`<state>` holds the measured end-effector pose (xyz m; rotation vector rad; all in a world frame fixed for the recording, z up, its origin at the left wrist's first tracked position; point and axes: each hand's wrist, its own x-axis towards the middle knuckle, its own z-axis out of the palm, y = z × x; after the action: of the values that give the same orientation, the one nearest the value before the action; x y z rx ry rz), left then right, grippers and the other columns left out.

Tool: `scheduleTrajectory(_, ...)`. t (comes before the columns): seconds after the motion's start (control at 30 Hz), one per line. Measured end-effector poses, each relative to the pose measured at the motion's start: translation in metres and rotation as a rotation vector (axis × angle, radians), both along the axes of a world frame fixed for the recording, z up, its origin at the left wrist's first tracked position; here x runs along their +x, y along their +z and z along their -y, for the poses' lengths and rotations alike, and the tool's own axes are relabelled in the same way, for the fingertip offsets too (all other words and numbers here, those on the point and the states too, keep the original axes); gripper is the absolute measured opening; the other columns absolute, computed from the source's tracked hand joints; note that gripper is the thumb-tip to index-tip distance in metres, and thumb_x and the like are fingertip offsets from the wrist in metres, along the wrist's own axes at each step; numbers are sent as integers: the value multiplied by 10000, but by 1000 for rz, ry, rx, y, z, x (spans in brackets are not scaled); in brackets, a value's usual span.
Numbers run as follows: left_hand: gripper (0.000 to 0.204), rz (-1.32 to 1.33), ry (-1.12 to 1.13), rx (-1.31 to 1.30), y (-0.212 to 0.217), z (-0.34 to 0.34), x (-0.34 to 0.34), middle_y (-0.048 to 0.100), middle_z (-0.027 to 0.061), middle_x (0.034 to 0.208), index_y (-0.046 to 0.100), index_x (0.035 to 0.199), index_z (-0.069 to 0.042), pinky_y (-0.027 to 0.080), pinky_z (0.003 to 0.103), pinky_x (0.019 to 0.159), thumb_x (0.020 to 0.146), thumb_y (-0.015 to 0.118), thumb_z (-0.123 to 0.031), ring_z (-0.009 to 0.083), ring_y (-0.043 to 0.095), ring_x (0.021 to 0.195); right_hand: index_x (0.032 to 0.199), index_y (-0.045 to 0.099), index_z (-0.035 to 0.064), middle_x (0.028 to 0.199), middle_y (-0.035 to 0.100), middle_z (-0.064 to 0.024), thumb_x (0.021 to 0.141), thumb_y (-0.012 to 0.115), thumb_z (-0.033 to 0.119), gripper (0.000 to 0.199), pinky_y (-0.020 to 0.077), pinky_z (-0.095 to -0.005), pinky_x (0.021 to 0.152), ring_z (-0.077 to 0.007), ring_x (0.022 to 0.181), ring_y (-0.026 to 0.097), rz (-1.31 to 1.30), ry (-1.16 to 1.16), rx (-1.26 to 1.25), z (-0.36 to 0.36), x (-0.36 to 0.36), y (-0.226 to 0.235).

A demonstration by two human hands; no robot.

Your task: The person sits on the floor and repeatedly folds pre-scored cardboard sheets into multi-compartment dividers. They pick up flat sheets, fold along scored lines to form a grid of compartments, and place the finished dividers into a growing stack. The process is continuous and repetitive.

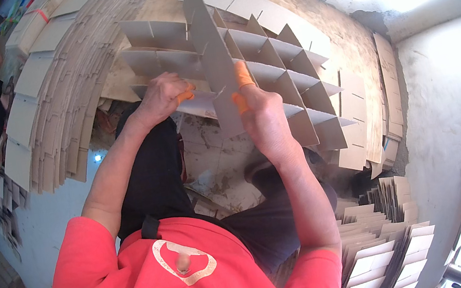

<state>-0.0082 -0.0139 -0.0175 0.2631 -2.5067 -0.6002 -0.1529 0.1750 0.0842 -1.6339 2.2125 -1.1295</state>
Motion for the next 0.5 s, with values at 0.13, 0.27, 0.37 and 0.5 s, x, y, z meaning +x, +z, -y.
scheduleTrajectory(0.13,116,4,-11,-2,2,2,-2,585,93,654,650,753,-46,453,382,666,790,656,-156,279,576,688,1126,608,-29,719,566,-243,838,624,-22,289,486,-292,605,-274,587,579,-55,97,56,13,-11,-30)
scheduleTrajectory(0.27,127,30,-26,27,4,2,-6,594,84,663,637,736,-50,448,380,670,793,650,-163,271,575,686,957,605,-51,740,575,-272,817,611,-28,143,489,-368,601,-394,634,589,-70,160,91,22,-14,-62)
scheduleTrajectory(0.37,125,16,-52,54,4,5,-8,607,78,675,640,741,-56,446,381,677,796,646,-168,265,574,685,1064,563,-25,773,631,-216,820,582,32,251,496,-473,621,-389,716,632,-116,178,128,23,-9,-76)
scheduleTrajectory(0.5,114,16,-48,55,-1,4,-12,627,77,701,653,768,-49,446,383,677,779,663,-163,261,577,696,1345,440,9,798,638,-191,848,625,131,544,508,-451,598,-367,706,637,-218,79,366,16,4,-74)
